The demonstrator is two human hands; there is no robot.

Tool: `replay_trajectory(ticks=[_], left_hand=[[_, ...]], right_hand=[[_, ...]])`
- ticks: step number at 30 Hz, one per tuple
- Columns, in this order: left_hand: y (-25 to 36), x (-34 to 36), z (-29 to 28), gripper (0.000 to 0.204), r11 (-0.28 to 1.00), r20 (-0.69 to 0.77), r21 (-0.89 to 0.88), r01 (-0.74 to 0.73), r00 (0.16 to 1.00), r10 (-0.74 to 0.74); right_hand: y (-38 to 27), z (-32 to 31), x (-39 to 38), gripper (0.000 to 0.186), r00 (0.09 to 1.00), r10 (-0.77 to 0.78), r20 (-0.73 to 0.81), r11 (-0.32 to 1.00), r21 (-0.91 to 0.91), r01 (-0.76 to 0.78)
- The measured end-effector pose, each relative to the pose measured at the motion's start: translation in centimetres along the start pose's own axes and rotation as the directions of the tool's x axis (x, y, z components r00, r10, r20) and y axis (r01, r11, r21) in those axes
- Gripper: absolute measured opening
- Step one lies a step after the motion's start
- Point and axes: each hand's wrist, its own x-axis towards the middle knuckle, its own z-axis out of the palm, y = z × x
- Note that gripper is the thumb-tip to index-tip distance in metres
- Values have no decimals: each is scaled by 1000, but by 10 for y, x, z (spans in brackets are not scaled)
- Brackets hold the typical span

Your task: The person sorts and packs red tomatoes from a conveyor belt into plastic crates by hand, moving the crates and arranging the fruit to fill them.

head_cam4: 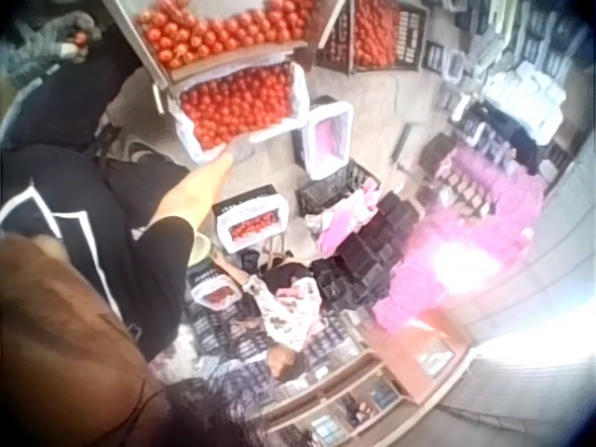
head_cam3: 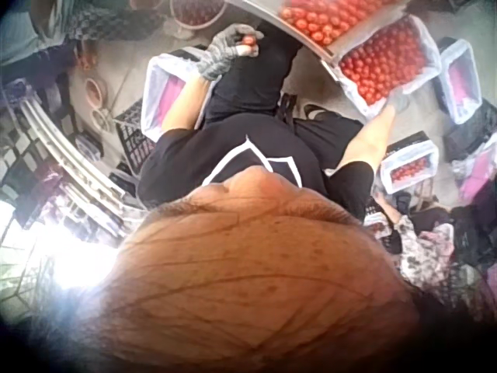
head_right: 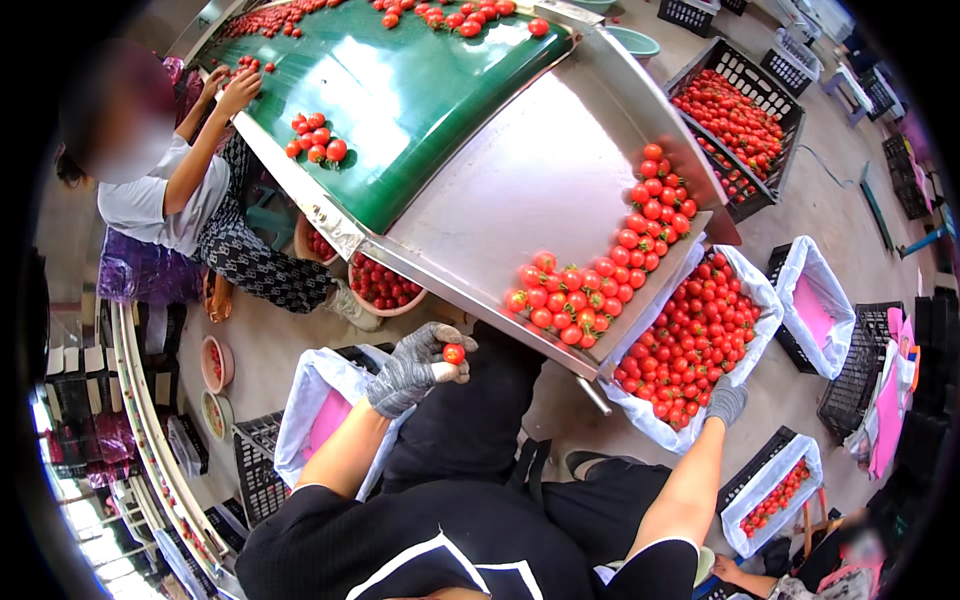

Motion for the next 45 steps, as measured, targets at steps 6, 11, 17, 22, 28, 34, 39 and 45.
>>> replay_trajectory(ticks=[6,11,17,22,28,34,39,45], left_hand=[[15,0,53,42,989,135,148,-10,991,-10],[16,20,103,31,866,318,464,187,877,-360],[99,143,257,43,692,668,435,-576,722,180],[62,151,261,43,685,615,513,-518,778,129],[-21,62,186,21,413,664,667,-621,746,50],[-61,37,174,26,-86,796,601,-795,586,153],[-79,20,194,31,-27,946,319,-947,317,60],[-79,68,289,38,215,913,405,-889,405,-45]], right_hand=[[14,3,8,45,999,-41,3,993,107,40],[4,1,1,48,1000,-15,-2,972,234,15],[5,-16,-1,48,999,-27,27,945,327,17],[12,-5,0,48,952,-154,-265,863,433,260],[1,-16,-5,46,996,36,84,946,320,-61],[7,-11,0,44,997,-4,82,947,321,-22],[-2,-16,-2,53,987,7,161,950,306,-56],[27,-11,8,44,996,-76,53,938,343,53]])
